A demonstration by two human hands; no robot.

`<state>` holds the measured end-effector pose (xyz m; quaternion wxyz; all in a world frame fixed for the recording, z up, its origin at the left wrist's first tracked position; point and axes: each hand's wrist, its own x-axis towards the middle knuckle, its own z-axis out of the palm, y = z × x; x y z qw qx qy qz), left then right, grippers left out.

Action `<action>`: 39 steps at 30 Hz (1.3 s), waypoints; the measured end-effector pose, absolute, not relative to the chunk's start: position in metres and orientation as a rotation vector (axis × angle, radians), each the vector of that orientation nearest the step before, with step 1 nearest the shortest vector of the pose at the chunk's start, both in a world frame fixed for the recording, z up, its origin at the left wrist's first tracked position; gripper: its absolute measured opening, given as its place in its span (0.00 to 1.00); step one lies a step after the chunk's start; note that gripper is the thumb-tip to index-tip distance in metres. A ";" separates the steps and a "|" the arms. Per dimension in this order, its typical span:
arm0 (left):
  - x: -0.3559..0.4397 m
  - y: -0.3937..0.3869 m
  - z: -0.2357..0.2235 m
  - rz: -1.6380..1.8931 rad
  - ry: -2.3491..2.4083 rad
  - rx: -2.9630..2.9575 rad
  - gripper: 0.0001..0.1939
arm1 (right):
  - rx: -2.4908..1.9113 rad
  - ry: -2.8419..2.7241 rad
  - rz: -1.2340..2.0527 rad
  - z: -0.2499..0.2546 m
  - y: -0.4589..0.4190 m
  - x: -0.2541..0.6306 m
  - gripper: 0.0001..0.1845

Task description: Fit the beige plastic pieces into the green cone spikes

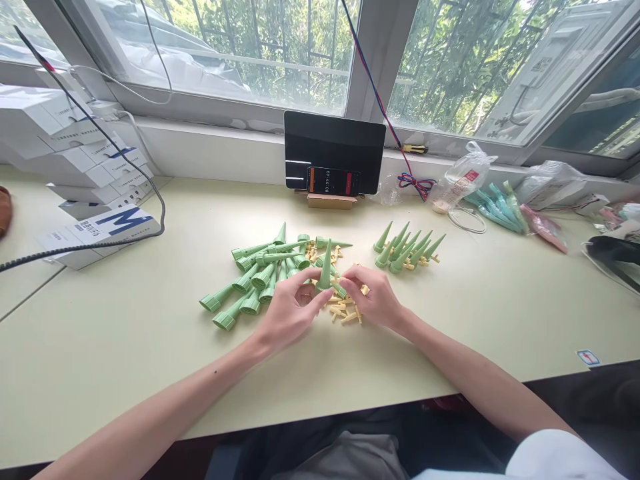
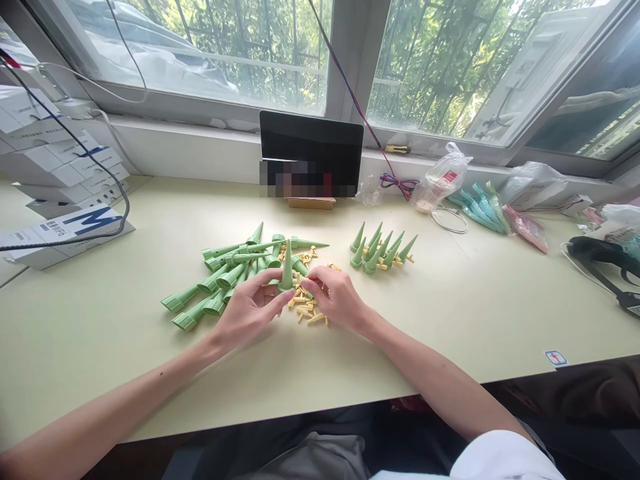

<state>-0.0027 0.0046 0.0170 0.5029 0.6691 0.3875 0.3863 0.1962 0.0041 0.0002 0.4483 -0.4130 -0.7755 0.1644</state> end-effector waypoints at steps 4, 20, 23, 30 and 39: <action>-0.002 0.004 0.017 0.935 0.908 1.649 0.17 | -1.042 -1.950 0.421 -0.002 0.004 0.198 0.24; -0.003 0.006 0.018 0.914 0.937 1.531 0.18 | -0.981 -1.888 0.445 0.001 0.003 0.195 0.06; -0.004 0.006 0.016 0.907 0.939 1.557 0.18 | -1.007 -1.918 0.443 0.001 0.004 0.196 0.10; -0.004 0.006 0.017 0.887 0.877 1.558 0.16 | -1.015 -1.962 0.416 0.000 0.004 0.198 0.17; -0.004 0.008 0.020 0.881 0.885 1.457 0.14 | -0.899 -1.908 0.416 0.004 0.003 0.195 0.01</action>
